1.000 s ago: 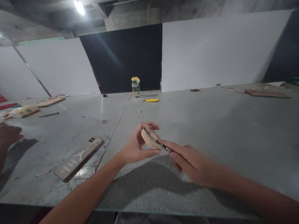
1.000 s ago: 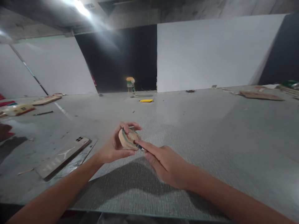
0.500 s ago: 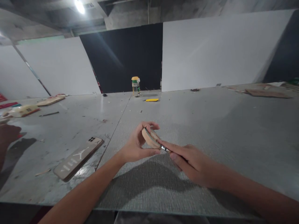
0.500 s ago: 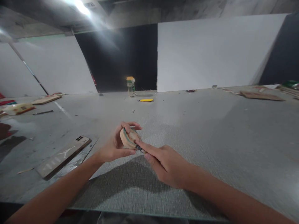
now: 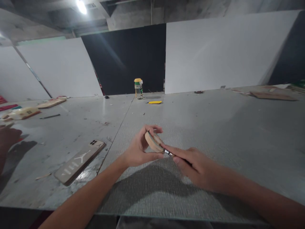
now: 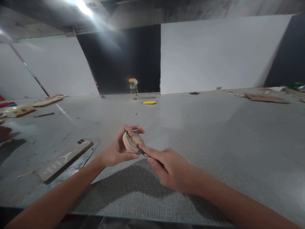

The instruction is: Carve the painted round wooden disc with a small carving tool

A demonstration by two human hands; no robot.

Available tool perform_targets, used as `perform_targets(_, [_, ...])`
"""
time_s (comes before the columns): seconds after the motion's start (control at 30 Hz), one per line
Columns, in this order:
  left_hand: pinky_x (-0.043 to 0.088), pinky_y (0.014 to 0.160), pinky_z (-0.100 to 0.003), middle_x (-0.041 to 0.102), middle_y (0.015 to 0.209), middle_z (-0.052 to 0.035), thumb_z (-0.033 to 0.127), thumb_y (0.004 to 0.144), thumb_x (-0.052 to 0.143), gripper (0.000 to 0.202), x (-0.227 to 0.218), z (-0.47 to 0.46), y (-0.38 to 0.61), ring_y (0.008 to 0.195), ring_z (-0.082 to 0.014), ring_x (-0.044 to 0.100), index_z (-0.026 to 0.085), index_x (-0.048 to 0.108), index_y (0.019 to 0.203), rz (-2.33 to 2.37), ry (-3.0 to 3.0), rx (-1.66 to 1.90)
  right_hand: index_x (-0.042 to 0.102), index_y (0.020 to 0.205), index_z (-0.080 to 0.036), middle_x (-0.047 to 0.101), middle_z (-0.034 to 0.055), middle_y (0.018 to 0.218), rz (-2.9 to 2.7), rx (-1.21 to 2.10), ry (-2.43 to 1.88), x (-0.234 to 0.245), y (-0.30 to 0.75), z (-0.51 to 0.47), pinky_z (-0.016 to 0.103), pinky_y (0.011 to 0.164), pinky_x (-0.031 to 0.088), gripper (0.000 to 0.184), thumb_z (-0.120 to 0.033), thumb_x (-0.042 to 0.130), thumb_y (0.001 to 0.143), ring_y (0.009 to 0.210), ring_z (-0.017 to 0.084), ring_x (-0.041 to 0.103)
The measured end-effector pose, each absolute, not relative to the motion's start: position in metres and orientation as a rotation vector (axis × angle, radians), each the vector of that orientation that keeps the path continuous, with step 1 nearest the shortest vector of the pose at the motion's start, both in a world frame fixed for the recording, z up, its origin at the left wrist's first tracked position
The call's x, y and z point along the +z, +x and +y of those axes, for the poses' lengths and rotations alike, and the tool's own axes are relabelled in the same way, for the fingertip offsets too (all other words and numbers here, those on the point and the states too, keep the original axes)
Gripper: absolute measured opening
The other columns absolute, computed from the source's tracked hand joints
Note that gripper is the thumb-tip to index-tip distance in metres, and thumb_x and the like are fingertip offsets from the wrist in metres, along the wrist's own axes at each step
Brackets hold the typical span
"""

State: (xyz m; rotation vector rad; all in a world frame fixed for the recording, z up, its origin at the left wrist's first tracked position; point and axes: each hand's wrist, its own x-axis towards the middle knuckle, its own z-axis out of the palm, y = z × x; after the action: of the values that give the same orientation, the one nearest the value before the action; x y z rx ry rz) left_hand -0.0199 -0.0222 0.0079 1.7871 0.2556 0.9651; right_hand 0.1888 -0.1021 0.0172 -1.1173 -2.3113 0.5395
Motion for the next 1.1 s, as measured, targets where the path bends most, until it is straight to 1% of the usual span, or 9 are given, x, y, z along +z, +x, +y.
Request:
perform_targets(0.13, [0.05, 0.08, -0.029, 0.039, 0.128, -0.0092, 0.013, 0.069, 0.076, 0.048, 0.0082, -0.0237, -0.0198, 0.116, -0.0222, 0.048, 0.023, 0.041, 0.1, 0.248, 1.773, 0.946, 0.04, 0.145, -0.023, 0.055, -0.0021, 0.057, -2.322, 0.51, -1.125, 0.0169, 0.1893, -0.1016, 0.025, 0.051, 0.036, 0.047, -0.025, 0.035, 0.098, 0.048, 0.013, 0.047])
perform_targets(0.3, [0.048, 0.082, -0.029, 0.039, 0.128, -0.0094, 0.013, 0.07, 0.075, 0.047, 0.009, -0.0263, -0.0198, 0.114, -0.0208, 0.048, 0.023, 0.04, 0.099, 0.281, 1.774, 0.94, 0.044, 0.143, -0.022, 0.061, 0.001, 0.062, -2.315, 0.467, -1.15, 0.0172, 0.1881, -0.1022, 0.026, 0.053, 0.038, 0.046, -0.025, 0.035, 0.098, 0.051, 0.015, 0.051])
perform_targets(0.53, [0.048, 0.08, -0.03, 0.041, 0.125, -0.0088, 0.014, 0.071, 0.075, 0.046, 0.0081, -0.0275, -0.0186, 0.095, -0.0139, 0.055, 0.022, 0.04, 0.1, 0.293, 1.734, 0.924, 0.041, 0.144, -0.021, 0.06, -0.0012, 0.061, -2.334, 0.454, -1.132, 0.0119, 0.1892, -0.1005, 0.025, 0.053, 0.036, 0.046, -0.025, 0.035, 0.099, 0.047, 0.013, 0.047])
perform_targets(0.6, [0.048, 0.081, -0.03, 0.041, 0.125, -0.0087, 0.013, 0.07, 0.075, 0.047, 0.0073, -0.0271, -0.0181, 0.097, -0.015, 0.055, 0.022, 0.041, 0.101, 0.294, 1.725, 0.923, 0.041, 0.144, -0.02, 0.06, -0.0012, 0.061, -2.331, 0.452, -1.121, 0.0113, 0.1896, -0.1004, 0.025, 0.054, 0.037, 0.045, -0.025, 0.035, 0.099, 0.048, 0.013, 0.048])
perform_targets(0.77, [0.047, 0.085, -0.031, 0.04, 0.128, -0.0086, 0.012, 0.07, 0.075, 0.047, 0.0056, -0.0263, -0.0183, 0.111, -0.0204, 0.051, 0.023, 0.042, 0.101, 0.287, 1.717, 0.927, 0.041, 0.144, -0.019, 0.058, -0.0019, 0.059, -2.336, 0.423, -1.102, 0.0098, 0.1896, -0.1002, 0.024, 0.053, 0.036, 0.046, -0.025, 0.034, 0.099, 0.048, 0.013, 0.049])
perform_targets(0.93, [0.048, 0.086, -0.033, 0.041, 0.127, -0.0086, 0.013, 0.07, 0.075, 0.047, 0.004, -0.027, -0.0187, 0.116, -0.0227, 0.049, 0.024, 0.042, 0.1, 0.281, 1.688, 0.915, 0.04, 0.144, -0.018, 0.056, -0.0026, 0.058, -2.343, 0.402, -1.095, 0.0102, 0.1896, -0.1, 0.024, 0.051, 0.035, 0.046, -0.025, 0.034, 0.099, 0.047, 0.013, 0.048])
perform_targets(1.03, [0.048, 0.088, -0.035, 0.04, 0.13, -0.0089, 0.012, 0.068, 0.076, 0.048, 0.0032, -0.0272, -0.0182, 0.124, -0.0264, 0.043, 0.024, 0.042, 0.1, 0.278, 1.665, 0.921, 0.04, 0.144, -0.017, 0.054, -0.0037, 0.055, -2.342, 0.399, -1.08, 0.0114, 0.1888, -0.1005, 0.024, 0.051, 0.034, 0.046, -0.025, 0.034, 0.099, 0.045, 0.013, 0.047])
perform_targets(1.1, [0.047, 0.091, -0.037, 0.039, 0.131, -0.0087, 0.011, 0.068, 0.076, 0.048, 0.0027, -0.0265, -0.0182, 0.129, -0.0275, 0.039, 0.024, 0.043, 0.101, 0.269, 1.667, 0.927, 0.041, 0.143, -0.018, 0.055, -0.003, 0.056, -2.334, 0.398, -1.077, 0.0123, 0.1883, -0.1012, 0.025, 0.052, 0.036, 0.045, -0.024, 0.034, 0.099, 0.047, 0.013, 0.048])
